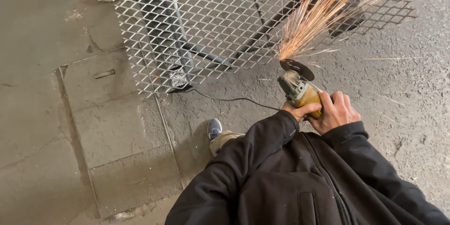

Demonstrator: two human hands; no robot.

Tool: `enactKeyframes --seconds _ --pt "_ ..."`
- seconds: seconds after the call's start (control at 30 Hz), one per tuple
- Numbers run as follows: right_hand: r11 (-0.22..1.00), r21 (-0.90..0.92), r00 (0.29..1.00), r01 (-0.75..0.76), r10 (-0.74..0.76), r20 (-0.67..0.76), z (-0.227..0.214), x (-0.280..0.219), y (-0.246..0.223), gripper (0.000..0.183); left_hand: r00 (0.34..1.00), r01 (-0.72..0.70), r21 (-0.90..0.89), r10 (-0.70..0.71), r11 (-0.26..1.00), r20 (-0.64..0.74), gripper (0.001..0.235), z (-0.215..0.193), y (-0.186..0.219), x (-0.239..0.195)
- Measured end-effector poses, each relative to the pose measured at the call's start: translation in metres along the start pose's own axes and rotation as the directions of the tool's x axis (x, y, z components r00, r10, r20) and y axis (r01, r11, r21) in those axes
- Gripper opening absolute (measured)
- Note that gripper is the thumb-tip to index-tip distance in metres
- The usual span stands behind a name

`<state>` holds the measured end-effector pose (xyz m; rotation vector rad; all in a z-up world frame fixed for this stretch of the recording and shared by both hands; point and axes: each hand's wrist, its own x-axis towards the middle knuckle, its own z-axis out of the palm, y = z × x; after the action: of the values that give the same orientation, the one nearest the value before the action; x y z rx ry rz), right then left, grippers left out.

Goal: Cutting a piece of expanded metal mesh using an angle grinder.

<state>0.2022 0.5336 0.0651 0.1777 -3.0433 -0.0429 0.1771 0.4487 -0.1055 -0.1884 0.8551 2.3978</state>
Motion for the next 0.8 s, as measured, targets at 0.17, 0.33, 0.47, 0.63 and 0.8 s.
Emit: enactKeyframes --seconds 0.17,0.33,0.47,0.63,0.8 --pt "0.998 0.039 0.998 0.057 -0.055 -0.033 0.001 0.001 0.003 0.068 1.0 -0.02 -0.023 0.02 1.0 0.021 0.052 -0.001 -0.001 0.003" --pt "1.0 -0.01 1.0 0.004 -0.004 0.022 -0.001 0.001 0.0 0.068 0.999 -0.037 -0.016 0.037 0.999 0.03 0.051 0.002 0.002 0.001" --pt "1.0 -0.006 1.0 0.017 -0.017 0.007 0.003 0.0 0.003 0.069 0.998 -0.043 0.005 0.043 0.999 0.04 0.051 -0.001 0.002 0.002" --pt "1.0 0.0 1.0 0.018 -0.018 0.001 -0.001 0.002 0.0 0.071 1.0 -0.018 0.024 0.018 1.0 0.019 0.051 0.005 0.012 -0.002" --pt "1.0 -0.017 1.0 0.018 -0.018 0.003 0.004 0.001 0.004 0.07 0.999 -0.047 0.037 0.047 0.998 0.019 0.051 0.003 0.006 0.001"
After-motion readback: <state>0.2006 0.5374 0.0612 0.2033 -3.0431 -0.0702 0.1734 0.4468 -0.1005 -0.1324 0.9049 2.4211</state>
